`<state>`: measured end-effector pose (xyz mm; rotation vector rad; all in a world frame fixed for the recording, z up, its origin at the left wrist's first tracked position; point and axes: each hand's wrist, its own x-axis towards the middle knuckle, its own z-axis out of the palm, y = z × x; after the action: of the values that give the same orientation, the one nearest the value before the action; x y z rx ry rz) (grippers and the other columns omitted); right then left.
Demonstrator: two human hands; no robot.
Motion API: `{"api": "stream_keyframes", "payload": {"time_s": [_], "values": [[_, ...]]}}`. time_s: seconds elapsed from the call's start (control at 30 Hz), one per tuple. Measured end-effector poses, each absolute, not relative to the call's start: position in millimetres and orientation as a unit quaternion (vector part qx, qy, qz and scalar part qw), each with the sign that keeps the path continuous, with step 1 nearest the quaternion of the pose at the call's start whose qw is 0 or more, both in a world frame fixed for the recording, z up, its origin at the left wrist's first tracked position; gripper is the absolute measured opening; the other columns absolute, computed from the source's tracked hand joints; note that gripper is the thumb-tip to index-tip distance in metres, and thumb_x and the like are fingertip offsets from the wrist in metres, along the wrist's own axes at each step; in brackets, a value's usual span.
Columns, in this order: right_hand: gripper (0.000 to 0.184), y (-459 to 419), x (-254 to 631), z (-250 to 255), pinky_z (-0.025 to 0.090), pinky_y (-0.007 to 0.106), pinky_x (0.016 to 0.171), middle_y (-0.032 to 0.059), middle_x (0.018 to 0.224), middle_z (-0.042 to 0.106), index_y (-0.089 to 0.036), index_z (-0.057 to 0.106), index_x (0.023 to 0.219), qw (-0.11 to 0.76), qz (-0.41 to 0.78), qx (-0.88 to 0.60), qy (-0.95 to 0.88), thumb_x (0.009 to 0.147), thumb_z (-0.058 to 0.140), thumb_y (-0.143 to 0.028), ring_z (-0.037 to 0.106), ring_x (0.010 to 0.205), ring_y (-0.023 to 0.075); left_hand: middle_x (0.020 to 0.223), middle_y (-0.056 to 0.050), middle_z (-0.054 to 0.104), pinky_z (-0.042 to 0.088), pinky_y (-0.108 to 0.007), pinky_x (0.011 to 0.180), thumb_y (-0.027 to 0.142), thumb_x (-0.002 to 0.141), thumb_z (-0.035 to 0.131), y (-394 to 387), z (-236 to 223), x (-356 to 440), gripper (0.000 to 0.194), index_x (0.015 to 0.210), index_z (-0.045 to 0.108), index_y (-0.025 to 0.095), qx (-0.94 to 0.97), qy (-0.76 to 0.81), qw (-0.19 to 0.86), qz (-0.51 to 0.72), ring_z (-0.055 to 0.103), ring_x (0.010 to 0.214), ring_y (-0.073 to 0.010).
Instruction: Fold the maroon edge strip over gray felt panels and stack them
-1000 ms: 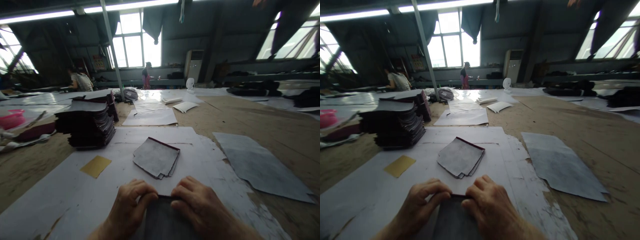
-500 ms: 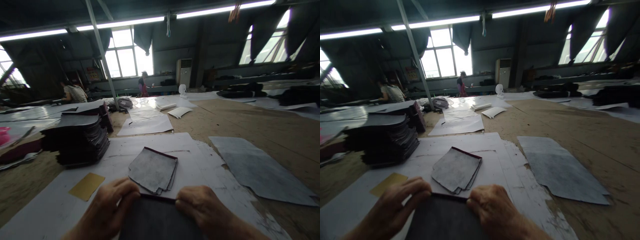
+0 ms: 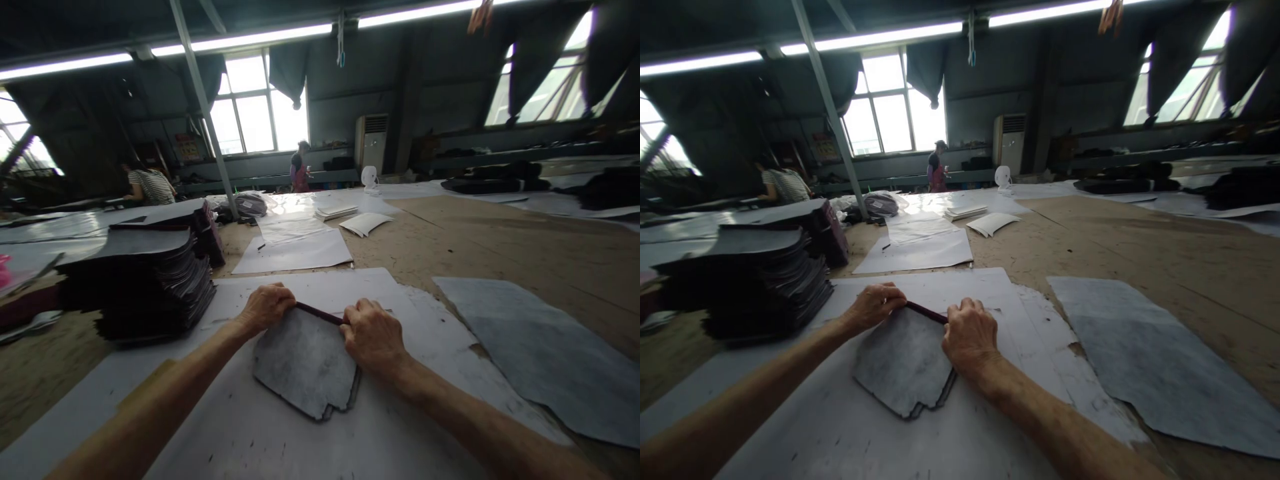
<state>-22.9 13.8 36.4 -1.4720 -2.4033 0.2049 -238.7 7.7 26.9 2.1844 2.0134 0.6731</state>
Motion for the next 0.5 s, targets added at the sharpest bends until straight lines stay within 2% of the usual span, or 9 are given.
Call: {"api": "stream_keyframes", "payload": {"time_s": [0.07,0.17,0.37,0.4,0.5], "values": [[0.015,16.2,-24.9,30.9,0.037,0.035,0.080,0.0139,0.102,0.057,-0.014,0.063,0.087,0.151,0.057,-0.518,-0.840,0.077,0.054,-0.020,0.049,0.100,0.0275,0.096,-0.005,0.059,0.049,-0.035,0.077,0.031,0.088,0.051,9.6,12.2,-238.0,0.021,0.096,0.057,0.013,0.699,0.676,0.023,0.232,0.058,0.084,-0.0150],[0.022,19.6,-26.3,28.9,0.039,0.035,0.081,0.0143,0.102,0.057,-0.011,0.059,0.097,0.130,0.065,-0.528,-0.837,0.078,0.055,-0.020,0.051,0.098,0.0259,0.100,-0.006,0.058,0.049,-0.036,0.078,0.030,0.088,0.050,9.2,2.3,-237.2,0.024,0.104,0.055,0.013,0.681,0.694,0.009,0.233,0.058,0.086,-0.0157],[0.024,29.9,-24.6,40.6,0.045,0.039,0.081,0.0067,0.101,0.058,-0.013,0.056,0.101,0.026,0.104,-0.520,-0.848,0.087,0.051,-0.031,0.055,0.094,0.0188,0.090,-0.004,0.064,0.045,-0.032,0.081,0.027,0.086,0.048,7.7,11.0,-230.3,0.018,0.089,0.062,0.016,0.682,0.702,0.024,0.204,0.059,0.086,-0.0162],[0.024,31.3,-23.8,44.0,0.047,0.037,0.078,0.0058,0.101,0.058,-0.014,0.056,0.101,0.002,0.116,-0.513,-0.851,0.087,0.051,-0.033,0.057,0.090,0.0170,0.089,-0.004,0.065,0.045,-0.030,0.080,0.026,0.084,0.048,5.7,12.0,-229.5,0.018,0.087,0.063,0.018,0.680,0.704,0.027,0.203,0.059,0.086,-0.0174],[0.025,39.4,-23.2,52.1,0.051,0.031,0.068,0.0048,0.097,0.059,-0.014,0.056,0.104,-0.050,0.150,-0.480,-0.863,0.088,0.051,-0.032,0.059,0.080,0.0139,0.088,-0.005,0.067,0.044,-0.034,0.076,0.032,0.075,0.046,-1.7,5.1,-234.7,0.024,0.083,0.065,0.020,0.670,0.714,0.023,0.204,0.061,0.082,-0.0241]]}}
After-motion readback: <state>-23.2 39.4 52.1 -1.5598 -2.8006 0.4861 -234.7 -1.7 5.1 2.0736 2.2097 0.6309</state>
